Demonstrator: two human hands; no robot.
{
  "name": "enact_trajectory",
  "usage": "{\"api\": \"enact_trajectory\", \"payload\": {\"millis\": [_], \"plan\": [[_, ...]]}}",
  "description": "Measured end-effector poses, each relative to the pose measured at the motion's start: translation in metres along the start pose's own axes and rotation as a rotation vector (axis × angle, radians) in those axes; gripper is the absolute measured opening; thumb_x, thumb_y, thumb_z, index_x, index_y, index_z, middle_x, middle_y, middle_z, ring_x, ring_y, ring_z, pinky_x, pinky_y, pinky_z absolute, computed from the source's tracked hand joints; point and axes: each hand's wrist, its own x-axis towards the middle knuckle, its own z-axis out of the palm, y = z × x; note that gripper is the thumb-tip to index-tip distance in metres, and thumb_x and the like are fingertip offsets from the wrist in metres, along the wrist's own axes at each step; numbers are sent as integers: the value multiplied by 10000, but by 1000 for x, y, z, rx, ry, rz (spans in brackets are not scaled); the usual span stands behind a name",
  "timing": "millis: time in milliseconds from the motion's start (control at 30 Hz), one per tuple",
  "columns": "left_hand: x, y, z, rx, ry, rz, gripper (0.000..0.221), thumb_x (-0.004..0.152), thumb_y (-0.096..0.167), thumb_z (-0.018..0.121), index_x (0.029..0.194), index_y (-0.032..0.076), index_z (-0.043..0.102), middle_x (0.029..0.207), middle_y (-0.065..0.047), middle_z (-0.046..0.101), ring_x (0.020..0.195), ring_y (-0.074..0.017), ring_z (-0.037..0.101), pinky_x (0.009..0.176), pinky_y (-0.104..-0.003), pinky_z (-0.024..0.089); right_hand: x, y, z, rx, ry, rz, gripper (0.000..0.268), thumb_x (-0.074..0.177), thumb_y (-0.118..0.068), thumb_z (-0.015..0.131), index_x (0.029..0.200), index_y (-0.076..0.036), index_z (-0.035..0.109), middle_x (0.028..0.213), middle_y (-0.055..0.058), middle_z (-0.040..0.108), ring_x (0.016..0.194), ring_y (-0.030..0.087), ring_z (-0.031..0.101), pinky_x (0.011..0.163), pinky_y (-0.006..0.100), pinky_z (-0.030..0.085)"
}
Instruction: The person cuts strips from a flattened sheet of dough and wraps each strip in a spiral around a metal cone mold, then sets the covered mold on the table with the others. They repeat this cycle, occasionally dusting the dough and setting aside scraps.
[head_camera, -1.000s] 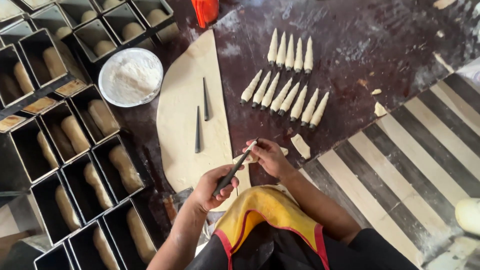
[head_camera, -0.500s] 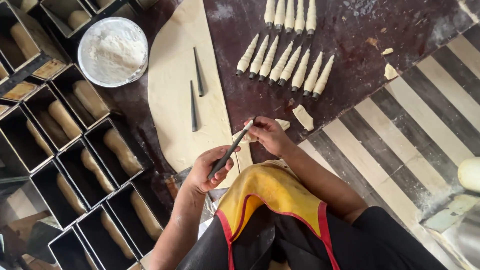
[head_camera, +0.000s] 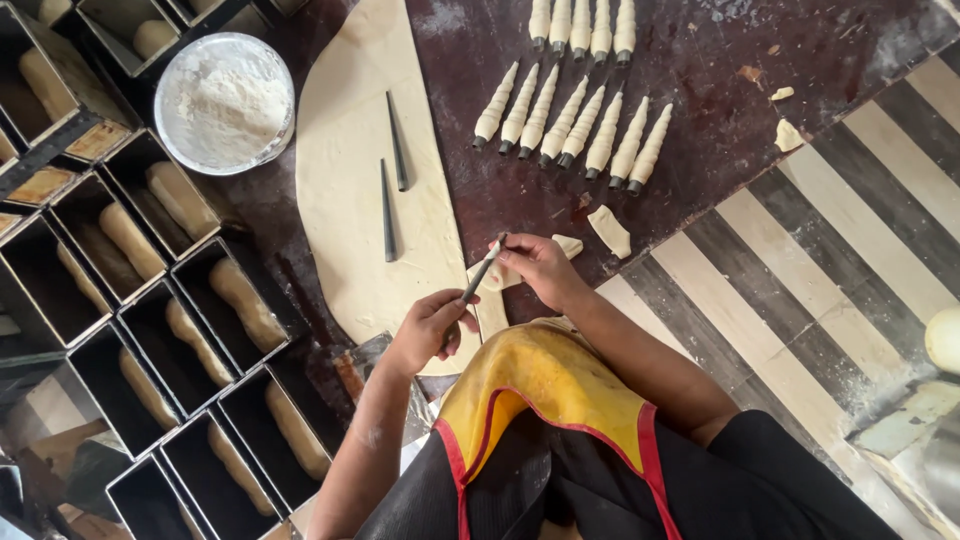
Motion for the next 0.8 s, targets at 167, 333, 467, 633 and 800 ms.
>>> {"api": "enact_trajectory", "payload": {"millis": [167, 333, 467, 633, 800], "plan": [[-1, -21, 10, 646, 430, 572, 336, 938, 178, 701, 1238, 31, 737, 851, -43, 737, 623, -73, 634, 556, -226, 501, 1, 6, -3, 62, 45, 50, 187, 1033, -68, 632, 1185, 30, 679, 1036, 98, 723, 947, 147, 689, 847, 292, 575], [-4, -19, 12, -198, 66, 58, 381, 935, 219, 680, 1240, -6, 718, 762, -83, 688, 589, -109, 556, 503, -253, 441, 4, 4, -3, -37, 81, 24, 219, 1027, -76, 640, 1211, 41, 665, 1107, 157, 737, 1035, 186, 701, 904, 309, 570], [-4, -26, 19, 139, 344, 184, 349, 966, 152, 665, 1280, 9, 716, 787, -1, 683, 646, -73, 576, 557, -222, 473, 4, -7, 6, 206, 55, 23, 298, 1025, -136, 612, 1267, 38, 631, 1174, 173, 714, 1130, 232, 709, 965, 380, 595], [-12, -5, 19, -376, 42, 70, 393, 964, 203, 638, 1277, -32, 671, 773, -21, 693, 594, -76, 587, 507, -220, 490, 7, -1, -1, 231, -26, -44, 337, 1053, -146, 614, 1319, 61, 607, 1208, 200, 710, 1130, 276, 704, 1003, 435, 582], [-14, 4, 33, 304, 428, 293, 419, 930, 190, 687, 1300, -5, 710, 739, -48, 645, 577, -84, 493, 485, -231, 411, 7, -6, 3, 205, -77, -67, 367, 1063, -172, 599, 1354, 52, 599, 1229, 203, 709, 1174, 275, 698, 1077, 446, 552]]}}
